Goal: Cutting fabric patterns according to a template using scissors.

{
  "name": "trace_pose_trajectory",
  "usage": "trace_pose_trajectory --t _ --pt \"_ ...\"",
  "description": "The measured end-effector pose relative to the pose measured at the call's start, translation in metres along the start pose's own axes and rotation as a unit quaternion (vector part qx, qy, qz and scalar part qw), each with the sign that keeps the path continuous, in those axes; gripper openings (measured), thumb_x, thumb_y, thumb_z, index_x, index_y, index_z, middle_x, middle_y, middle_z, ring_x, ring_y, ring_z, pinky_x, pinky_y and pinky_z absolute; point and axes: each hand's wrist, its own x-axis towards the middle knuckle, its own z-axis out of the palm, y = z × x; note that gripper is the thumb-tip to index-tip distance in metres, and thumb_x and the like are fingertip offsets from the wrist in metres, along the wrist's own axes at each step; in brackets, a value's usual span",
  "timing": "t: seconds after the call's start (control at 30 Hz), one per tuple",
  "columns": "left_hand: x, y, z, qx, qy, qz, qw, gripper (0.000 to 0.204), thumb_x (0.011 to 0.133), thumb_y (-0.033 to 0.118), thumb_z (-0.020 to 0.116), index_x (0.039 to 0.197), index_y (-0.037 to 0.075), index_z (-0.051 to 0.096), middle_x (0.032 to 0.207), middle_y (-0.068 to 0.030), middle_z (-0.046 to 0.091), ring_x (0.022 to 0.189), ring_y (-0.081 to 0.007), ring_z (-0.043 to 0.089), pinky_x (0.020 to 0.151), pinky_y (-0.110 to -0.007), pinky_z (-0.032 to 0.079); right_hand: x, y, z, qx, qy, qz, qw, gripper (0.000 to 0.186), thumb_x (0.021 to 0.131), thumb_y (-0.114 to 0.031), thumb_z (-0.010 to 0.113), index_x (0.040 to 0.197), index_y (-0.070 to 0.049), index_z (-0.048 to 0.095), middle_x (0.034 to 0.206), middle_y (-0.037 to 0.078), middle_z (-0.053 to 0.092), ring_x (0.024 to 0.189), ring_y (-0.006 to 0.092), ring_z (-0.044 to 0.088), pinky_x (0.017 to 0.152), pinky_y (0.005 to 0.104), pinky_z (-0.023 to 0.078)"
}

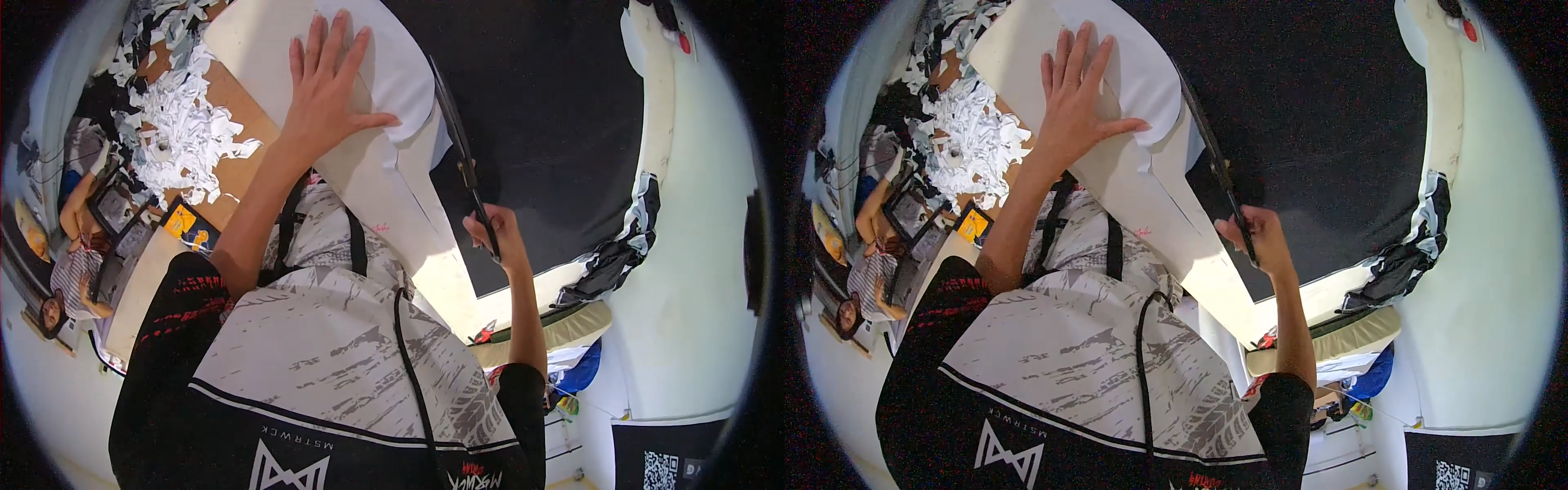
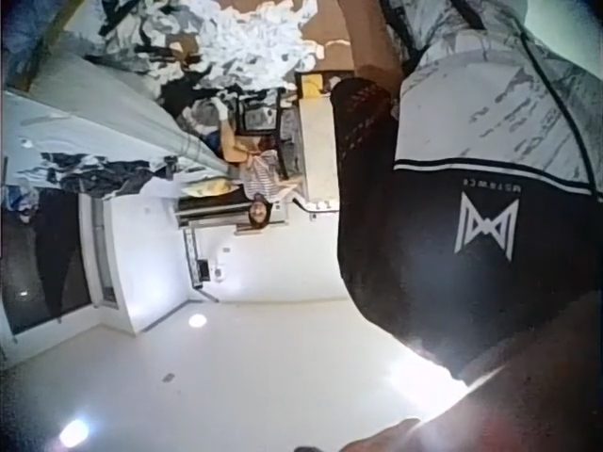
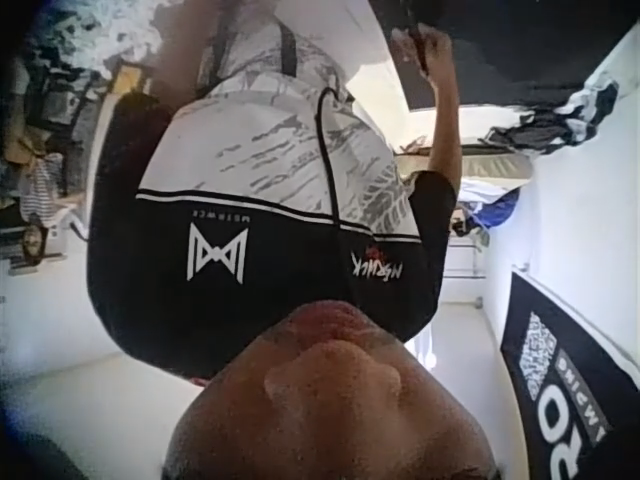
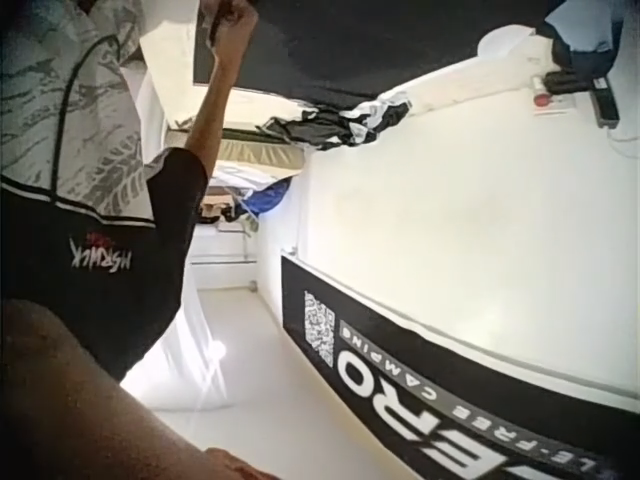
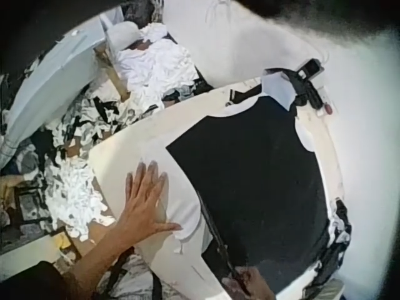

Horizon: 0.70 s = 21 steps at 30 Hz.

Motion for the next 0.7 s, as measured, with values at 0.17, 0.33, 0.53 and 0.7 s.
trace_pose_trajectory --t 0.17,0.33,0.53,0.7 --pt "0.000 0.001 0.002 -0.007 -0.004 -0.003 1.000 0.123 0.063 0.070 0.087 0.162 0.015 0.039 0.173 -0.0155 0.022 0.159 -0.0439 0.017 0.125 -0.067 0.011 0.013 -0.011 -0.012 -0.047 -0.019 0.007 0.999 0.030 0.094 -0.024 0.082 0.074 -0.009 0.065 0.061 -0.004 0.056 0.053 0.0049 0.054 0.051 0.0231 0.039" --pt "-0.002 -0.003 0.005 -0.016 0.002 0.000 1.000 0.124 0.063 0.069 0.088 0.163 0.016 0.037 0.174 -0.0145 0.022 0.160 -0.0431 0.016 0.126 -0.067 0.009 0.016 -0.027 -0.013 -0.146 0.014 0.007 0.989 0.041 0.091 -0.034 0.086 0.069 -0.010 0.061 0.058 -0.006 0.052 0.052 0.0042 0.047 0.049 0.0246 0.032" --pt "0.000 0.002 0.005 -0.025 -0.007 -0.009 1.000 0.125 0.062 0.067 0.089 0.163 0.016 0.037 0.174 -0.0145 0.021 0.161 -0.0421 0.014 0.126 -0.066 0.010 0.027 -0.040 -0.014 -0.074 -0.015 0.000 0.997 0.042 0.090 -0.034 0.087 0.066 -0.010 0.062 0.058 -0.006 0.051 0.053 0.0040 0.046 0.050 0.0258 0.033" --pt "0.001 0.004 0.004 -0.017 -0.017 -0.018 1.000 0.126 0.062 0.066 0.089 0.163 0.014 0.036 0.174 -0.0153 0.019 0.161 -0.0432 0.014 0.126 -0.066 0.010 0.043 -0.054 -0.015 -0.136 -0.020 0.012 0.990 0.036 0.094 -0.032 0.082 0.073 -0.011 0.062 0.061 -0.005 0.054 0.055 0.0035 0.051 0.053 0.0223 0.037"
